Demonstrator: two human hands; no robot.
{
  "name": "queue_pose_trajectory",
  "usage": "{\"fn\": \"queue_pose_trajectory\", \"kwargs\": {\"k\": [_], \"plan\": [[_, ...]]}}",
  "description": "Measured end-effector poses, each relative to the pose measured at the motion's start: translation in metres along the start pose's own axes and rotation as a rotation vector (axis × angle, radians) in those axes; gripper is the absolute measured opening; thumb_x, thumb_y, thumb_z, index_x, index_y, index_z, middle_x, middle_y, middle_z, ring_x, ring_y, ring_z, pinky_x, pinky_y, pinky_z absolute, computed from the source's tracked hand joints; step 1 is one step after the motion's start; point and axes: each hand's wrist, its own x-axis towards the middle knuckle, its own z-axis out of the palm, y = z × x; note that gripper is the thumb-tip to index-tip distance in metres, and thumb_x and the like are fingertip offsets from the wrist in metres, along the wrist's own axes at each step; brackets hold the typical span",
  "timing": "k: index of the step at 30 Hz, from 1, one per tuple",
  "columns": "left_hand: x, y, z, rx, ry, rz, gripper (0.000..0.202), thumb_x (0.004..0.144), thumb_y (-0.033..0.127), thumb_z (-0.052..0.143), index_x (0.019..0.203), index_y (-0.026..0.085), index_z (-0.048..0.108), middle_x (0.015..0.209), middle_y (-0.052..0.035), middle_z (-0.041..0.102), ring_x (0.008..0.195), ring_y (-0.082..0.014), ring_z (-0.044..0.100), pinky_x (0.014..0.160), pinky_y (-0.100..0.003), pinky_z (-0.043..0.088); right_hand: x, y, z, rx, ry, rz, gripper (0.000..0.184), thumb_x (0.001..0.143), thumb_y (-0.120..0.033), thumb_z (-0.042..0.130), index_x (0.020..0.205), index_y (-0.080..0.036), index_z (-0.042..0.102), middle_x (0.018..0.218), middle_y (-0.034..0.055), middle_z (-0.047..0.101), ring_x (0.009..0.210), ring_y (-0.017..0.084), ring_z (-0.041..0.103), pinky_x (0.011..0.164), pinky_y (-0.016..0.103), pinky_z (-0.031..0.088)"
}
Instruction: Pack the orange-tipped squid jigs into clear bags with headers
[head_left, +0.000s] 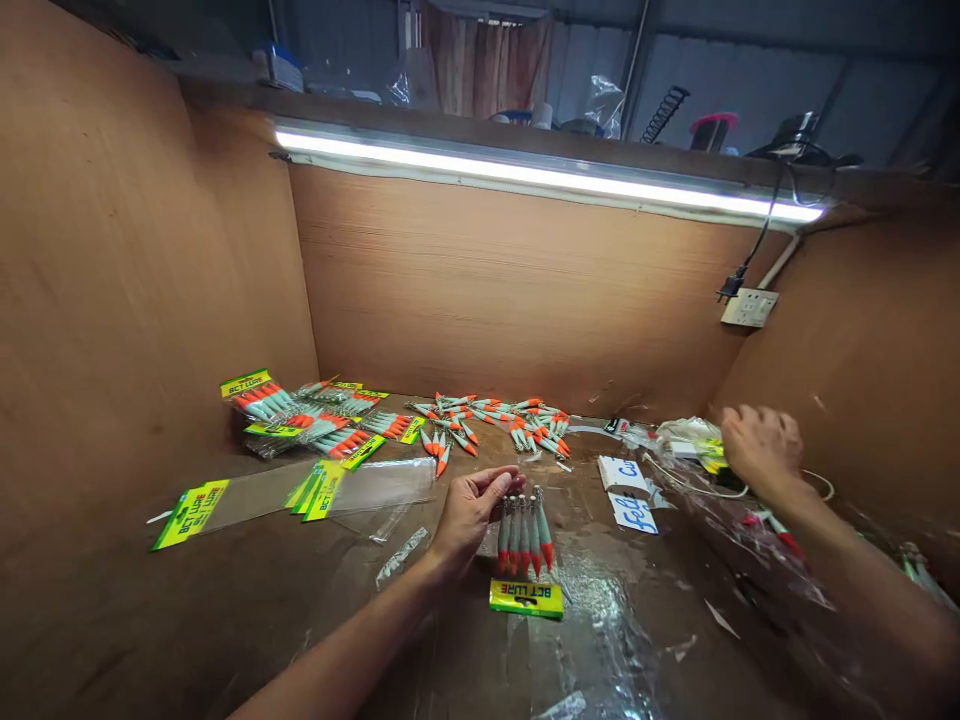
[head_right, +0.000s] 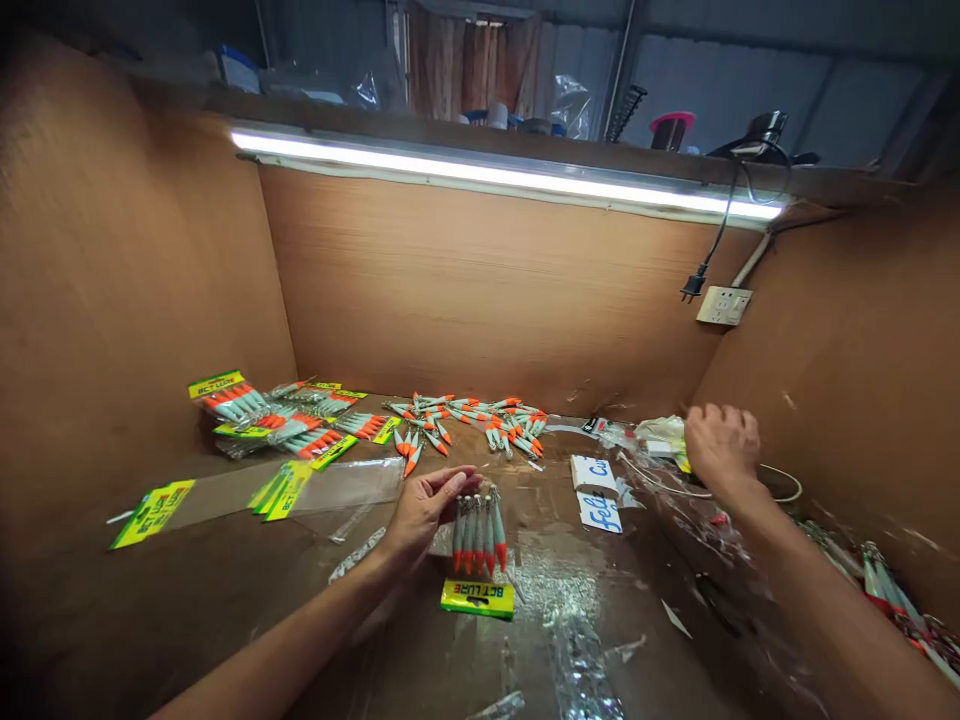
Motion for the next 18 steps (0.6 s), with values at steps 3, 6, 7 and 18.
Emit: {"fn": "queue_pose_trajectory", "kwargs": {"k": [3,6,7,18], "plan": [[0.002,0.0,-0.001,0.02,0.003,-0.018,0.048,0.078,0.047,0.078,0.111,0.012,0.072,0.106,-0.0156,0.076,0.095,-0.0243,0.073,0.076,-0.029,0.056,-0.019,-0.027,0.012,-0.045,-0.227,-0.07,0.026,0.085,-0.017,0.057,0.104,-0.015,0.074,0.114,0.0201,0.07,0.106,0.029,0.064,0.093,0.043,0.044],[0.0,0.003,0.002,0.082,-0.027,-0.019,0.049,0.077,0.048,0.078,0.11,0.012,0.072,0.104,-0.0152,0.077,0.094,-0.025,0.073,0.077,-0.03,0.056,-0.06,-0.081,0.049,0.208,-0.66,-0.073,0.04,0.091,-0.031,0.056,0.13,-0.024,0.062,0.117,0.0092,0.071,0.104,0.024,0.065,0.089,0.039,0.05],[-0.001,0.004,0.003,0.101,-0.039,-0.016,0.049,0.077,0.049,0.078,0.11,0.012,0.072,0.103,-0.0153,0.077,0.095,-0.0256,0.073,0.078,-0.031,0.056,-0.071,-0.098,0.063,0.322,-0.753,-0.056,0.044,0.092,-0.035,0.057,0.134,-0.024,0.058,0.119,0.0084,0.07,0.104,0.023,0.065,0.088,0.037,0.05],[-0.002,-0.007,-0.002,0.042,-0.343,-0.096,0.088,0.063,0.049,0.089,0.137,0.017,0.054,0.124,-0.0188,0.067,0.11,-0.0314,0.066,0.091,-0.039,0.051,-0.078,-0.14,0.136,0.863,-0.766,0.321,0.036,0.074,-0.048,0.077,0.08,-0.013,0.072,0.065,-0.002,0.06,0.054,0.008,0.047,0.055,0.022,0.039]]}}
